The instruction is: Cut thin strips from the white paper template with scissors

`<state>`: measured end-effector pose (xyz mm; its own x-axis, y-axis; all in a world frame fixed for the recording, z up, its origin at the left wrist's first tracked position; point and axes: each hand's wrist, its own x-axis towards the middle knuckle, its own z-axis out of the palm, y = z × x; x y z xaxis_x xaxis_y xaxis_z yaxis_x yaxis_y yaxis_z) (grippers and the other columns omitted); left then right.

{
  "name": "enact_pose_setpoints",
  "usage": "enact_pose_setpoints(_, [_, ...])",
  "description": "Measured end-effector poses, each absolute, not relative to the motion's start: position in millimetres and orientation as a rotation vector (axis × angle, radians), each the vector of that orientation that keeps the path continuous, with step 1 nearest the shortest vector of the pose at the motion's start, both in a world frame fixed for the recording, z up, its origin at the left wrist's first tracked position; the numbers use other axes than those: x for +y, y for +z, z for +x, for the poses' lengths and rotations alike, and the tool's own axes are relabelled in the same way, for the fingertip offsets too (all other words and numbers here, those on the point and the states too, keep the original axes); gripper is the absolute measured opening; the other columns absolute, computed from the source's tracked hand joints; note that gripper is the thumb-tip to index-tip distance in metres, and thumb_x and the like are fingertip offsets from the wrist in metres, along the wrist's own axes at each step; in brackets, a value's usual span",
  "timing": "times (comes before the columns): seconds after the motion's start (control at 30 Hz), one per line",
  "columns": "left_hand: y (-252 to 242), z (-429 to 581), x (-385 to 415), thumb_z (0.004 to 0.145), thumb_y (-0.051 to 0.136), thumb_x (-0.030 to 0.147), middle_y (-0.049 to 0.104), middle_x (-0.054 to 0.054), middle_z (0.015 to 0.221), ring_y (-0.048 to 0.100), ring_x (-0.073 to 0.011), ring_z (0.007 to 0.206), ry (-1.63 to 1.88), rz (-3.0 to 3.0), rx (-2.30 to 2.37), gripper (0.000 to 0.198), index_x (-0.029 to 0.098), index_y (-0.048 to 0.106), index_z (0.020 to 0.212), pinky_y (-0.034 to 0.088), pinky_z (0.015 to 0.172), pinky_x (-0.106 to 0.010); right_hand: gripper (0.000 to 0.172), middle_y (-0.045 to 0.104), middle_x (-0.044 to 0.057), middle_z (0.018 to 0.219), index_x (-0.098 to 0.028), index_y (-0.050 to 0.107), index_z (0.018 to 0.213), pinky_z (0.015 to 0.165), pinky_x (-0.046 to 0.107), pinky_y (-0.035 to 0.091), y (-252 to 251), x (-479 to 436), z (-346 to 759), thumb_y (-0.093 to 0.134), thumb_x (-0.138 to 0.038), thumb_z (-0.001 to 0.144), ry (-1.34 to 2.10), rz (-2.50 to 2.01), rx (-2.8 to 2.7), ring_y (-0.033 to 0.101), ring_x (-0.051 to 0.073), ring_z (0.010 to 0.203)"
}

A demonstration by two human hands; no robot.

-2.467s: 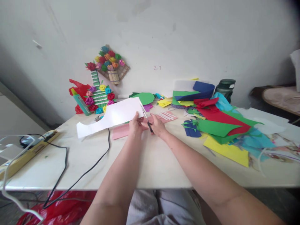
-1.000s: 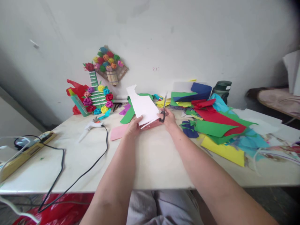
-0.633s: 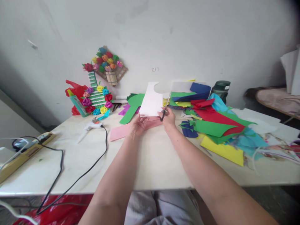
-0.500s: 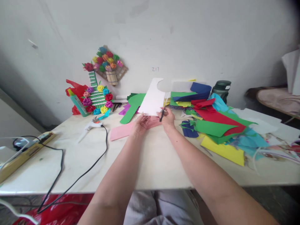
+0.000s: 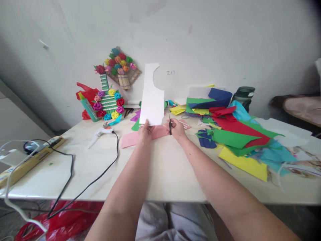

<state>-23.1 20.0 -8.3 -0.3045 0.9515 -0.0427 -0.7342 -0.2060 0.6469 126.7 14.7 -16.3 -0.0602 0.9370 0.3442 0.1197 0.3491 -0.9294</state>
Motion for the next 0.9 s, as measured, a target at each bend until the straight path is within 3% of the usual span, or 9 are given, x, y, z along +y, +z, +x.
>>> enact_pose_setpoints(0.33, [-6.8,-37.6,25.4,0.083,0.057,0.016,0.068,-0.002,0.069,0.064,-0.0093,0.058,1.854,0.364,0.698,0.009,0.015,0.059,0.092,0.054,0.066,-0.022,0.038,0.051,-0.006,0.044,-0.015,0.057,0.074,0.032,0.017,0.037,-3.4,9.2,151.3,0.073,-0.046,0.059,1.122,-1.077,-1.722,0.045,0.007,0.034])
enact_pose_setpoints(0.57, [-10.3,-45.3,26.2,0.082,0.057,0.016,0.070,-0.004,0.078,0.066,-0.0116,0.066,1.860,0.459,0.686,0.017,0.015,0.061,0.098,0.054,0.072,-0.025,0.040,0.056,-0.003,0.048,-0.014,0.058,0.080,0.032,0.016,0.033,8.0,2.8,168.9,0.070,-0.048,0.065,1.273,-1.096,-1.978,0.048,0.006,0.035])
enact_pose_setpoints(0.9, [-8.0,-41.0,23.0,0.079,0.058,0.011,0.069,-0.003,0.076,0.066,-0.0132,0.067,1.761,0.510,0.692,0.010,0.014,0.061,0.088,0.054,0.076,-0.029,0.042,0.056,-0.003,0.052,-0.015,0.057,0.077,0.035,0.017,0.036,8.8,4.0,170.6,0.067,-0.055,0.066,1.344,-1.085,-2.137,0.048,0.006,0.038])
